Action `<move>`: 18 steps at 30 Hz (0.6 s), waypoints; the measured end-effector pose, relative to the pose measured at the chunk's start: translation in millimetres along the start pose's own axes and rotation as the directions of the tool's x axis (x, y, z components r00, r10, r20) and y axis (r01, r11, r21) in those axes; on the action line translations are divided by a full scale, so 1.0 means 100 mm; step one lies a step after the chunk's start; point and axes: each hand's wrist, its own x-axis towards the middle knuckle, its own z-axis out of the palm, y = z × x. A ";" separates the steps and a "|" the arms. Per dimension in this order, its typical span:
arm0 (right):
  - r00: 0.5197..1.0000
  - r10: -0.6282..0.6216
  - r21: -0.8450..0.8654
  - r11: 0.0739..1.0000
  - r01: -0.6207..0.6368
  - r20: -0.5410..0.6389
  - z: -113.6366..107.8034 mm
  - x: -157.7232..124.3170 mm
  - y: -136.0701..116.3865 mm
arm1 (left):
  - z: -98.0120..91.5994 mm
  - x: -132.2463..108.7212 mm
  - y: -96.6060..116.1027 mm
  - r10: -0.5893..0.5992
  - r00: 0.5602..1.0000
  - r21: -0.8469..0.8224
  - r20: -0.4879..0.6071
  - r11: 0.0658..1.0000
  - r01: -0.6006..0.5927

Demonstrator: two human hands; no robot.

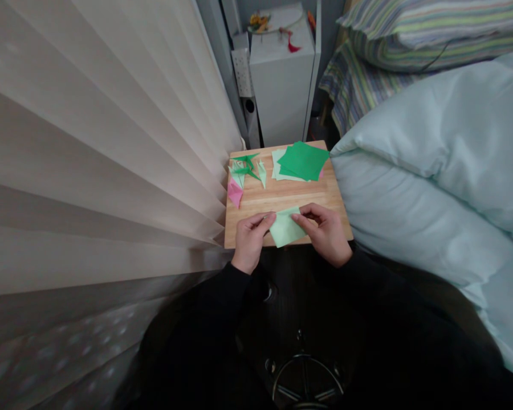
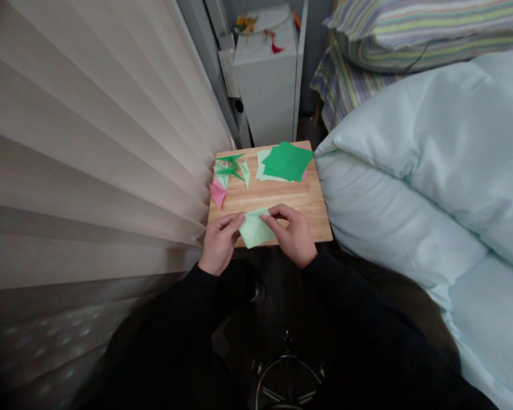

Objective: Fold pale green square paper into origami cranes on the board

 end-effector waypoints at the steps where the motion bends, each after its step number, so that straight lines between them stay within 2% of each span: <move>1: 1.000 0.020 0.024 1.000 -0.020 0.002 0.00 0.00 0.00 | 0.00 0.00 0.01 -0.010 1.000 -0.007 0.002 1.000 0.010; 5: 0.996 0.089 0.088 0.992 -0.090 0.009 -0.02 0.02 -0.02 | -0.02 0.00 0.07 -0.038 0.998 0.013 0.054 0.999 0.037; 7: 0.995 0.090 0.067 0.993 -0.092 0.034 -0.04 0.03 -0.04 | -0.04 0.01 0.12 -0.054 0.984 0.106 0.170 0.994 0.036; 9: 0.994 0.069 0.009 0.997 -0.070 0.090 -0.07 0.04 -0.08 | -0.06 0.01 0.15 -0.098 0.944 0.235 0.317 0.972 0.022; 11: 0.988 0.064 -0.038 0.998 -0.059 0.144 -0.09 0.05 -0.12 | -0.07 0.01 0.15 -0.121 0.916 0.319 0.383 0.948 -0.008; 15: 0.976 0.110 -0.016 0.994 -0.109 0.190 -0.12 0.07 -0.14 | -0.07 0.01 0.10 -0.019 0.966 0.296 0.259 0.953 -0.061; 18: 0.976 0.129 0.066 0.988 -0.142 0.174 -0.12 0.08 -0.12 | -0.06 0.02 0.09 -0.004 0.980 0.230 0.201 0.972 -0.043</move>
